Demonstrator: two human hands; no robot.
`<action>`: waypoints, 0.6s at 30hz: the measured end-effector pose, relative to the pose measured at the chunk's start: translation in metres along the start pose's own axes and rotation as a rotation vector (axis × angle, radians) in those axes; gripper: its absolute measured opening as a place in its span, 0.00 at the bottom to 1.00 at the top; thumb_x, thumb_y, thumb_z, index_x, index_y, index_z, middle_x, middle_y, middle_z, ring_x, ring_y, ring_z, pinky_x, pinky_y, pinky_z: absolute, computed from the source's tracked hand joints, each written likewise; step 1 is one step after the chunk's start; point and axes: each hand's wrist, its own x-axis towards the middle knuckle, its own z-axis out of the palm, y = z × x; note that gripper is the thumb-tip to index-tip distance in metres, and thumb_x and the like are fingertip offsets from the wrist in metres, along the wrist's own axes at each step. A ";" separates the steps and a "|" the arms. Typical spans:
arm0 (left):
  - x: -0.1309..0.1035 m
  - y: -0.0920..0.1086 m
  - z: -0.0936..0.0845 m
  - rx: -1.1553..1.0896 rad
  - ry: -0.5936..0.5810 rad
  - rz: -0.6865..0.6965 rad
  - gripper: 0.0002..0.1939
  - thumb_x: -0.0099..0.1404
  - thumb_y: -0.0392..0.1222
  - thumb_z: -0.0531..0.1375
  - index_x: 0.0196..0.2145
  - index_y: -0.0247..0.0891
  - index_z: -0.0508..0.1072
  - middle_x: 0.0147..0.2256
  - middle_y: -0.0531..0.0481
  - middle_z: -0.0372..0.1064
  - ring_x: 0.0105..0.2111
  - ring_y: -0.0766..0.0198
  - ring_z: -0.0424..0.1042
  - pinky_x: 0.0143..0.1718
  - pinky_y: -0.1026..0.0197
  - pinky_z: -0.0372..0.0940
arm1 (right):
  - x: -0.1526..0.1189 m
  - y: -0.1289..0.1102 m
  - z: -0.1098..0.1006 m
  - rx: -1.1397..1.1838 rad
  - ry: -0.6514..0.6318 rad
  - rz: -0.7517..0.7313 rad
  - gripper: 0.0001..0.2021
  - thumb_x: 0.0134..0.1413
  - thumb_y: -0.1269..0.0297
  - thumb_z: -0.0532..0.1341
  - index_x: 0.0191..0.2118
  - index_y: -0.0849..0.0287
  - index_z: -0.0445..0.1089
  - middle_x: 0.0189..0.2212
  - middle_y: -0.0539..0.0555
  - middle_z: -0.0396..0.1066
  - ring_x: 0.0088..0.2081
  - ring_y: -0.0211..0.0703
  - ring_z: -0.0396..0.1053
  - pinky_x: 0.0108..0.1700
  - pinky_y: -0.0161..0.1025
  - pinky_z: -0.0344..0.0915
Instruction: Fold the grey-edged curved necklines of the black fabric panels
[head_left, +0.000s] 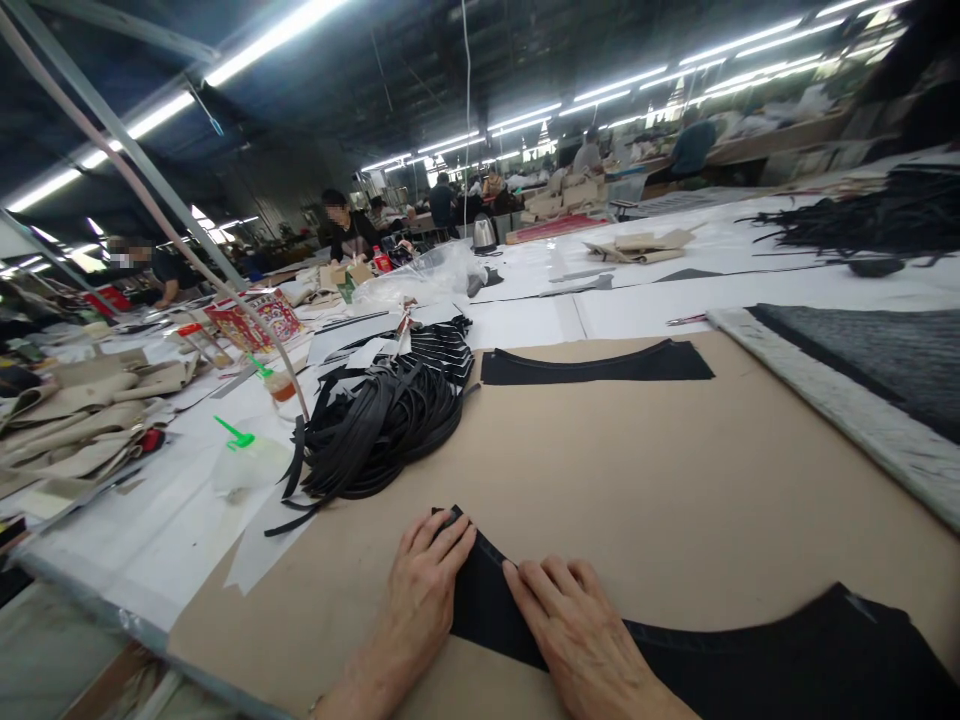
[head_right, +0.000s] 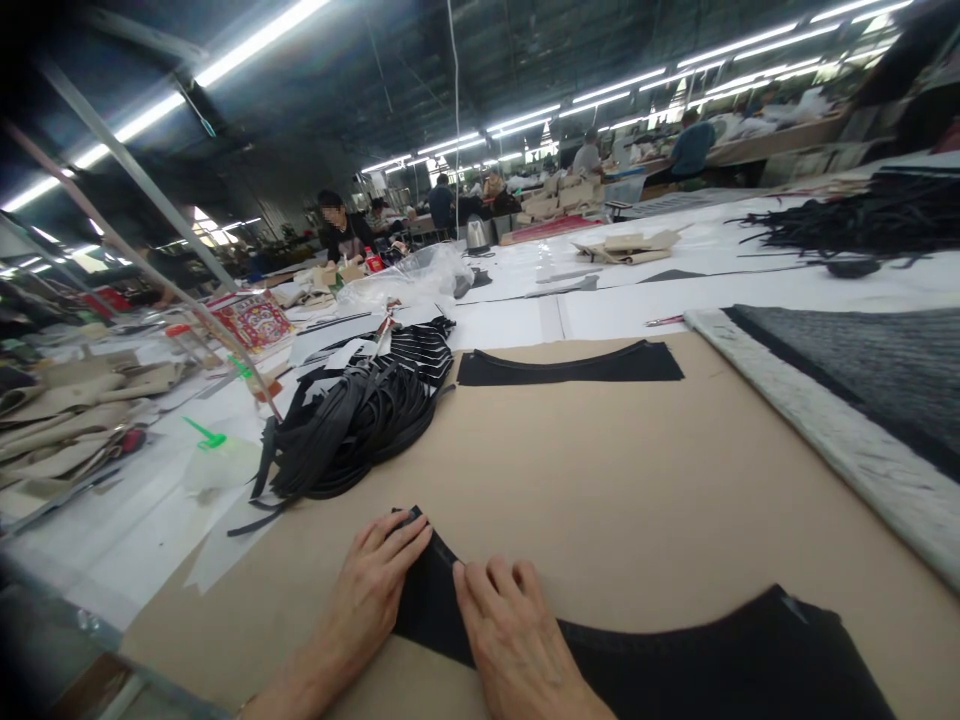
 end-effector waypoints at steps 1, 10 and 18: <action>-0.001 0.000 0.001 -0.009 -0.008 0.004 0.25 0.66 0.26 0.44 0.56 0.42 0.65 0.54 0.48 0.62 0.56 0.53 0.56 0.55 0.44 0.57 | 0.000 0.000 0.001 -0.002 0.003 0.001 0.28 0.41 0.74 0.59 0.54 0.65 0.65 0.42 0.54 0.68 0.40 0.47 0.58 0.46 0.47 0.53; 0.001 -0.017 -0.010 -0.269 0.035 -0.616 0.18 0.66 0.45 0.52 0.52 0.37 0.66 0.48 0.44 0.64 0.50 0.53 0.61 0.54 0.50 0.58 | -0.001 0.004 -0.004 0.096 -0.017 0.027 0.32 0.45 0.74 0.58 0.60 0.65 0.58 0.40 0.53 0.68 0.38 0.45 0.60 0.41 0.44 0.54; 0.008 -0.017 -0.003 -0.356 -0.152 -0.764 0.19 0.55 0.47 0.60 0.42 0.35 0.68 0.27 0.49 0.65 0.31 0.52 0.69 0.33 0.56 0.63 | -0.027 0.038 -0.056 0.218 -0.357 0.387 0.25 0.54 0.68 0.58 0.59 0.58 0.59 0.47 0.58 0.66 0.47 0.53 0.62 0.48 0.52 0.56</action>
